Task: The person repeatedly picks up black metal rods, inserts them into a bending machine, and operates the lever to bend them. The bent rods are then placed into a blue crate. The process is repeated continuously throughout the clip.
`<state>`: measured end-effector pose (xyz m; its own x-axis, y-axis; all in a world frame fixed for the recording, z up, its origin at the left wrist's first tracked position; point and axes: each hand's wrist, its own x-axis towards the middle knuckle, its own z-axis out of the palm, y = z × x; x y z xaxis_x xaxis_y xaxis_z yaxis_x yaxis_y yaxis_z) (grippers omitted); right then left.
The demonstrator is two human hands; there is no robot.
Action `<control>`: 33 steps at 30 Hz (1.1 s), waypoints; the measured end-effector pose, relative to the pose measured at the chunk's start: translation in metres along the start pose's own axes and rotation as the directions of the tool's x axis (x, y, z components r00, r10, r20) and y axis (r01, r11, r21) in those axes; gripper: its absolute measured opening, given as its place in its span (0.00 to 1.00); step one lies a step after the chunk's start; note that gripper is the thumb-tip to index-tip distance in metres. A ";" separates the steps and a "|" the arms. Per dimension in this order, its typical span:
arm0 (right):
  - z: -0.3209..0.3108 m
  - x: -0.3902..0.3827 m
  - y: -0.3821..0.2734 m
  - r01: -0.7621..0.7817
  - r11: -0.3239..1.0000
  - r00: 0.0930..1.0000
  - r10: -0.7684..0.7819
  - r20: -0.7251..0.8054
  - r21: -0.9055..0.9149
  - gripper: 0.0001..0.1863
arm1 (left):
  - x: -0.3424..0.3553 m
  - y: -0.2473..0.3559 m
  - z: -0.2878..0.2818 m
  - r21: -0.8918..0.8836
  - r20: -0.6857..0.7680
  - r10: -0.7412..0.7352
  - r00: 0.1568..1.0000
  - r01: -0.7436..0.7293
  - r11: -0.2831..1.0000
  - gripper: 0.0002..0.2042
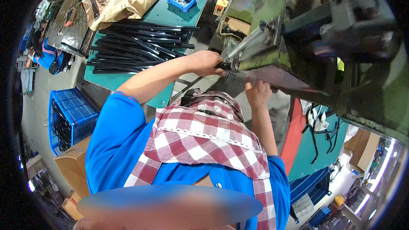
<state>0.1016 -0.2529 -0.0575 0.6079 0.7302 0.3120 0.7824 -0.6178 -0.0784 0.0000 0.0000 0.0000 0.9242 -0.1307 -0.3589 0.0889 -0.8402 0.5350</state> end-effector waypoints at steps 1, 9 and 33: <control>-0.012 -0.001 0.002 -0.018 1.000 0.986 0.019 -0.167 0.013 0.32 | -0.001 0.002 -0.002 0.006 -0.050 0.036 0.998 -0.036 0.999 0.24; -0.035 -0.089 0.094 -0.405 0.707 0.869 0.494 0.005 0.580 0.28 | -0.008 0.075 0.031 -0.501 -0.076 -0.014 0.997 -0.026 0.865 0.24; -0.259 -0.075 0.161 -0.549 0.155 0.829 -0.026 0.559 0.821 0.15 | 0.074 0.086 0.154 -0.323 0.167 -0.177 0.970 0.224 0.919 0.34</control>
<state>0.1472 -0.4825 0.1514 0.5589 0.7846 -0.2685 -0.1011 -0.2569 -0.9611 0.0192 -0.1625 -0.0983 0.8186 -0.0659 -0.5705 0.4085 -0.6316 0.6590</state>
